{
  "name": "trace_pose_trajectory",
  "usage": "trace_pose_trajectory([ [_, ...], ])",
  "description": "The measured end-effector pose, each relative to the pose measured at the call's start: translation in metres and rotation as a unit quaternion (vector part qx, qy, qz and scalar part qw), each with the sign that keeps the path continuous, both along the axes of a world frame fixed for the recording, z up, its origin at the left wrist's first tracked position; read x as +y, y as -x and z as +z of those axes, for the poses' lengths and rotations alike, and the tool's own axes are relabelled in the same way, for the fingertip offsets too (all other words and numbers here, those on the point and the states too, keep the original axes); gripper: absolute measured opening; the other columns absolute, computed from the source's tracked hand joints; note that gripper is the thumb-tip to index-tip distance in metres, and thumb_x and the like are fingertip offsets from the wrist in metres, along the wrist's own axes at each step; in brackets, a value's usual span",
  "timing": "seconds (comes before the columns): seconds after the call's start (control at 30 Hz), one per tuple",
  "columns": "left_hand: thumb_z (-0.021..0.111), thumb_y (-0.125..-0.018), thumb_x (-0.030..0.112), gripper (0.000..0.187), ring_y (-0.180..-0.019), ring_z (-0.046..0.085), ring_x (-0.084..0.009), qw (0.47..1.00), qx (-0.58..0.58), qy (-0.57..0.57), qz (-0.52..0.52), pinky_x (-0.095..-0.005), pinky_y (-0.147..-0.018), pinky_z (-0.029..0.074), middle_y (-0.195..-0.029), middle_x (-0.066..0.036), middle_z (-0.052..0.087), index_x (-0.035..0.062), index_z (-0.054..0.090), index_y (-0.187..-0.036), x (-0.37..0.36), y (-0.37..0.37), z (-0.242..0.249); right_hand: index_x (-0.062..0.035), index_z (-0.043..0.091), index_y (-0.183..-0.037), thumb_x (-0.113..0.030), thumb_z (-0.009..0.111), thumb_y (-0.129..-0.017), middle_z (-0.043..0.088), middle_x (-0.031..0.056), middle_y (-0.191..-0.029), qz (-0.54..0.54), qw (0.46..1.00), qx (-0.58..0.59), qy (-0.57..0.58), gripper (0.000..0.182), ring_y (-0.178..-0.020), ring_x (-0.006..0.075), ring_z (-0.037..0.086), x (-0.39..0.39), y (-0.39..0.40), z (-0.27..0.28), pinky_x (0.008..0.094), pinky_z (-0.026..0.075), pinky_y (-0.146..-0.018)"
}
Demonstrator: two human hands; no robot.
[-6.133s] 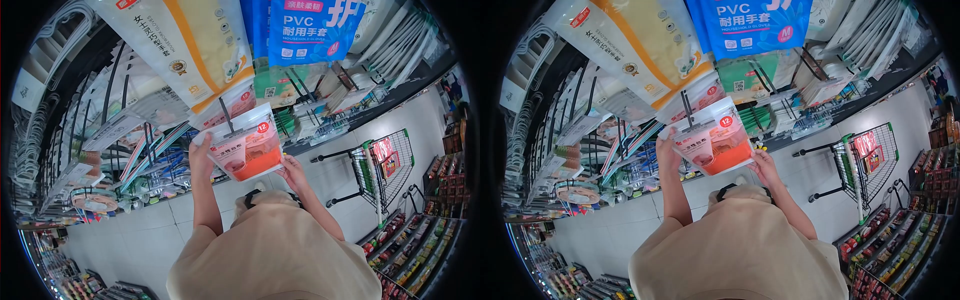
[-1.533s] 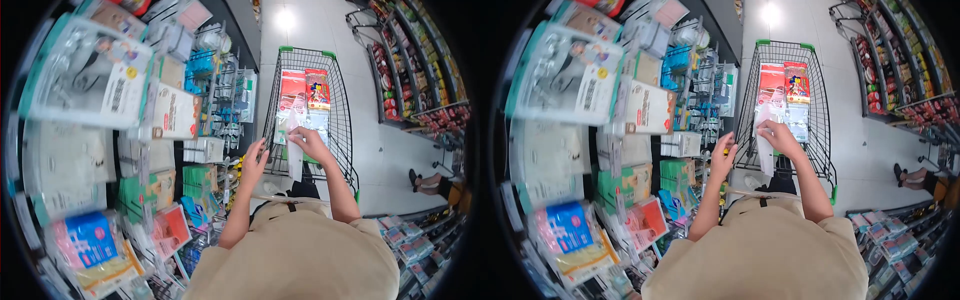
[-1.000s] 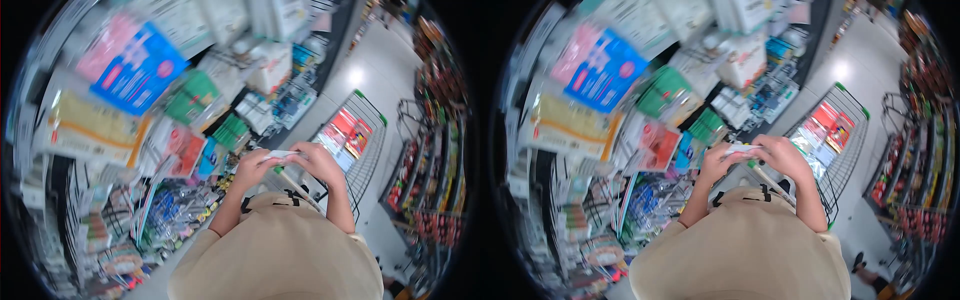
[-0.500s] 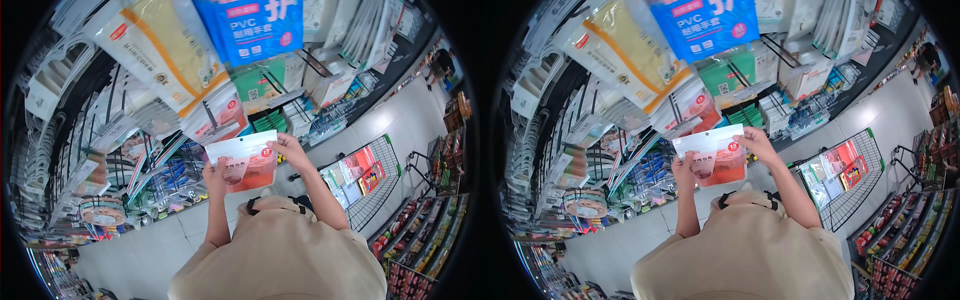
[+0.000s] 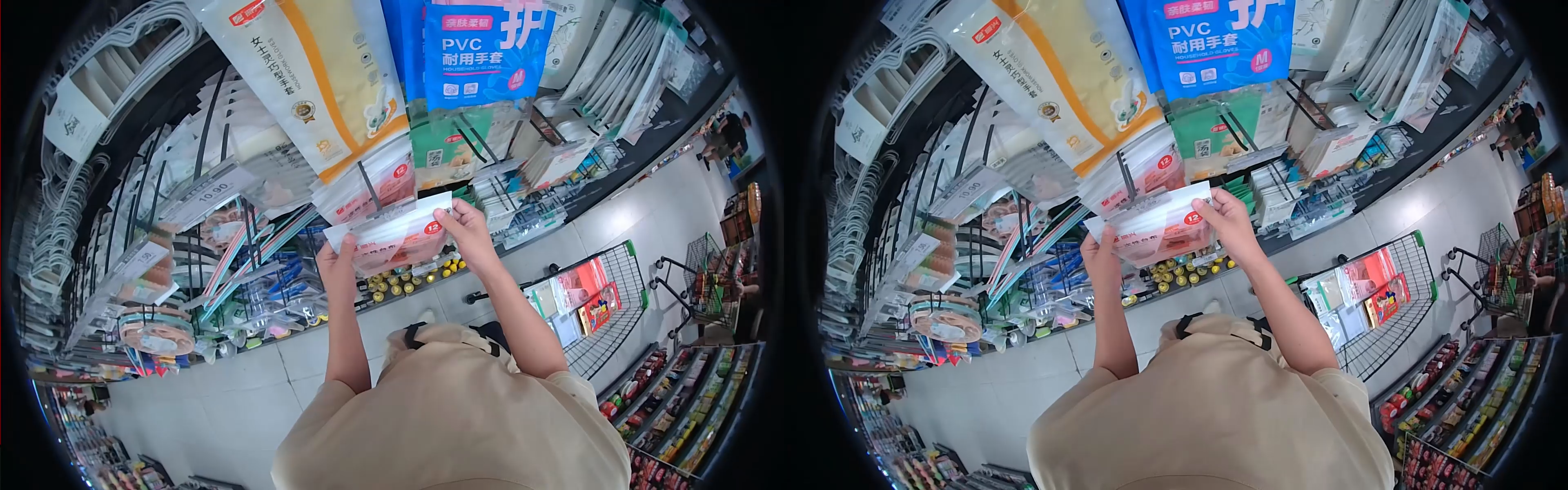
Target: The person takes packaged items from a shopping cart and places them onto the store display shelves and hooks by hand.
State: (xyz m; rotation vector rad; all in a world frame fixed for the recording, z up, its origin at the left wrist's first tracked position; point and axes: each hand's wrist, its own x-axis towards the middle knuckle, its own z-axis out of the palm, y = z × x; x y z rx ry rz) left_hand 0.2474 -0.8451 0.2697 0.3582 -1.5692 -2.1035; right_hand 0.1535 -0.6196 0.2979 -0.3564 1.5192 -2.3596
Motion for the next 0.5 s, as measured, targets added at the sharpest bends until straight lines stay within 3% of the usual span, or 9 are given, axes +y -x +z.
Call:
trace_pose_trajectory([
  [0.13, 0.065, -0.095, 0.019, 0.022, -0.087, 0.060, -0.0089, 0.999, 0.046, -0.023, 0.002, -0.0263, -0.079, 0.048, -0.099, -0.005, 0.069, -0.0003, 0.068, -0.105, 0.002, 0.009, 0.011, 0.0020, 0.061, -0.109, -0.013, 0.061, -0.096, 0.069, 0.0043, -0.099, 0.000, 1.000, 0.007, -0.006, 0.020, -0.088, 0.0056, 0.062, -0.003, 0.003, 0.014, 0.0227, 0.049, -0.080],
  [0.23, 0.064, -0.095, 0.018, 0.021, -0.090, 0.061, -0.0101, 0.997, 0.047, -0.048, 0.029, -0.0267, -0.082, 0.047, -0.100, -0.006, 0.069, -0.0001, 0.068, -0.106, 0.001, 0.016, 0.015, 0.0020, 0.062, -0.109, -0.014, 0.062, -0.096, 0.070, 0.0038, -0.097, -0.009, 1.000, 0.002, -0.015, 0.020, -0.086, 0.0054, 0.062, -0.011, 0.008, 0.021, 0.0225, 0.049, -0.077],
  [0.3, 0.060, -0.096, 0.010, 0.017, -0.092, 0.064, -0.0117, 0.994, 0.052, -0.095, 0.018, -0.0271, -0.083, 0.049, -0.104, -0.008, 0.069, -0.0016, 0.064, -0.107, -0.002, 0.019, 0.015, 0.0009, 0.063, -0.107, -0.016, 0.062, -0.096, 0.070, 0.0031, -0.095, -0.011, 1.000, -0.001, -0.015, 0.020, -0.083, 0.0050, 0.062, -0.015, 0.010, 0.023, 0.0221, 0.049, -0.076],
  [0.5, 0.059, -0.096, 0.010, 0.016, -0.091, 0.064, -0.0113, 0.993, 0.044, -0.103, 0.025, -0.0267, -0.082, 0.049, -0.102, -0.006, 0.069, -0.0004, 0.064, -0.107, 0.000, 0.019, 0.012, 0.0045, 0.062, -0.109, -0.014, 0.062, -0.096, 0.070, 0.0048, -0.095, -0.002, 0.999, -0.023, -0.022, 0.022, -0.081, 0.0044, 0.062, -0.017, 0.014, 0.013, 0.0208, 0.049, -0.072],
])
